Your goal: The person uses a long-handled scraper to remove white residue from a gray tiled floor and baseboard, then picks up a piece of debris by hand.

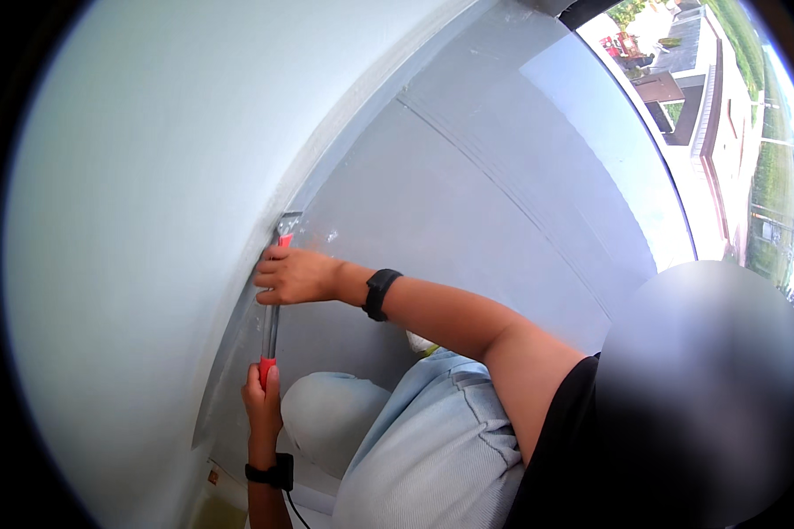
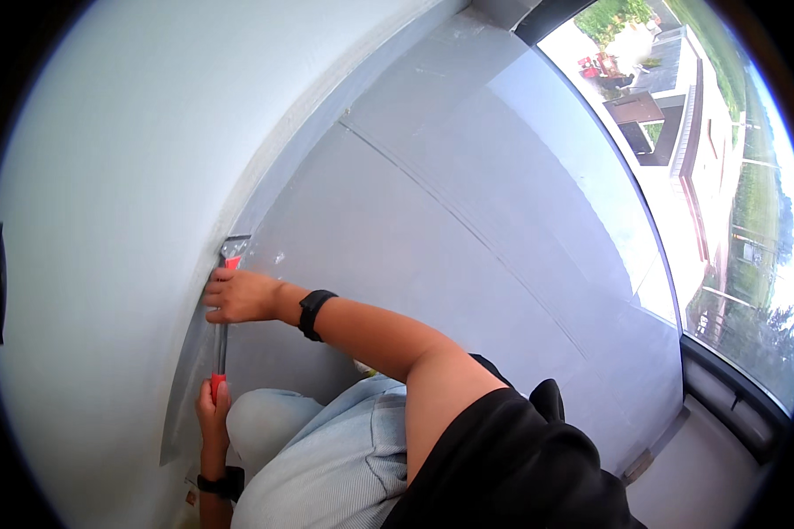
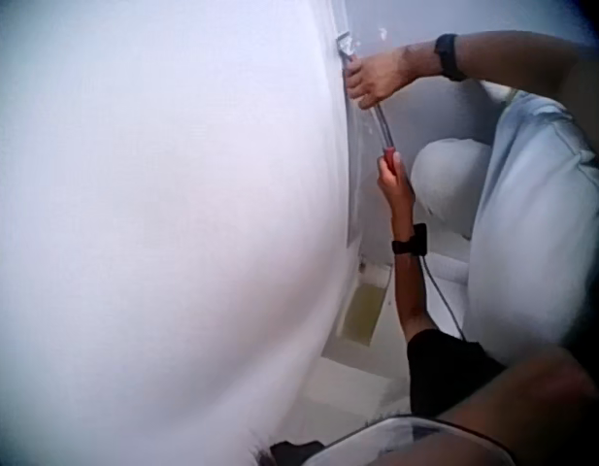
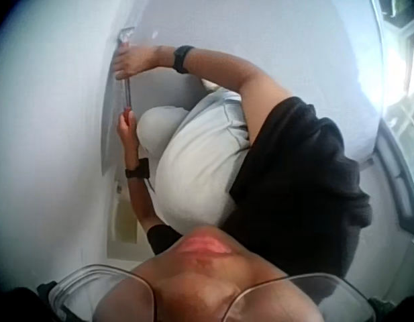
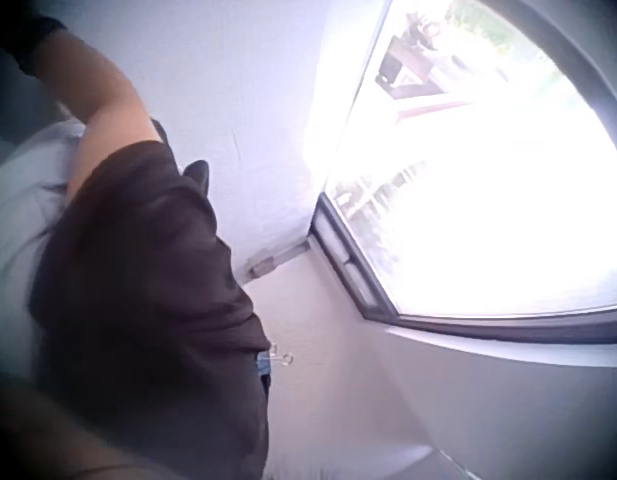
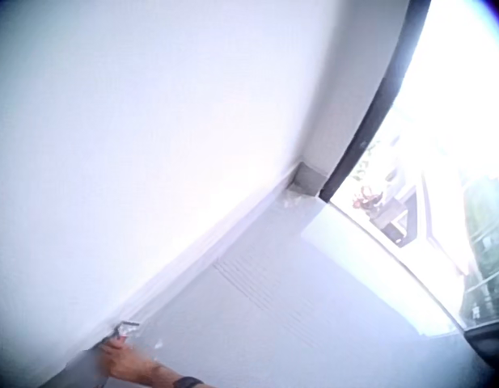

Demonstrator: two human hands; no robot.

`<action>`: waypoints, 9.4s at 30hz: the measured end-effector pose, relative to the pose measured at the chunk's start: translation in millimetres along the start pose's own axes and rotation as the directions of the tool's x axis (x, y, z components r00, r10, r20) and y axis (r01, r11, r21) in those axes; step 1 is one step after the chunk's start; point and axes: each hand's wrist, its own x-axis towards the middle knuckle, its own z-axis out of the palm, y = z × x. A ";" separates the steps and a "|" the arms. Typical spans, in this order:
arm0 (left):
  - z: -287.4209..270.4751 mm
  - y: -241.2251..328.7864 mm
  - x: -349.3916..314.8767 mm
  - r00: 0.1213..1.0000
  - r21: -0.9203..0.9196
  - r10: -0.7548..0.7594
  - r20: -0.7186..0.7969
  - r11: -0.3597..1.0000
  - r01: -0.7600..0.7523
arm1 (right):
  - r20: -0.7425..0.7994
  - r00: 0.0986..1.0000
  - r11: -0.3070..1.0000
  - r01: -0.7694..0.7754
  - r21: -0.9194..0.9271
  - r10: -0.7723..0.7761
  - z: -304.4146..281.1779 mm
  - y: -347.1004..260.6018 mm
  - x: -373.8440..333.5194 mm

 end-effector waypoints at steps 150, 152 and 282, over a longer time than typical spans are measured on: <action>22.7 -106.6 -186.0 0.817 0.108 -0.269 -0.510 0.923 0.371 | 0.195 0.954 0.964 0.190 0.186 -0.226 149.6 -207.6 40.2; 17.2 -77.2 -184.3 0.861 -0.331 -0.468 -0.198 0.859 0.391 | 0.256 0.943 0.966 0.163 0.198 -0.212 144.4 -197.5 36.0; 124.4 37.0 -96.8 0.933 -0.845 -0.217 0.288 0.400 0.355 | 0.253 0.824 0.837 0.401 0.373 -0.507 85.5 -54.5 3.3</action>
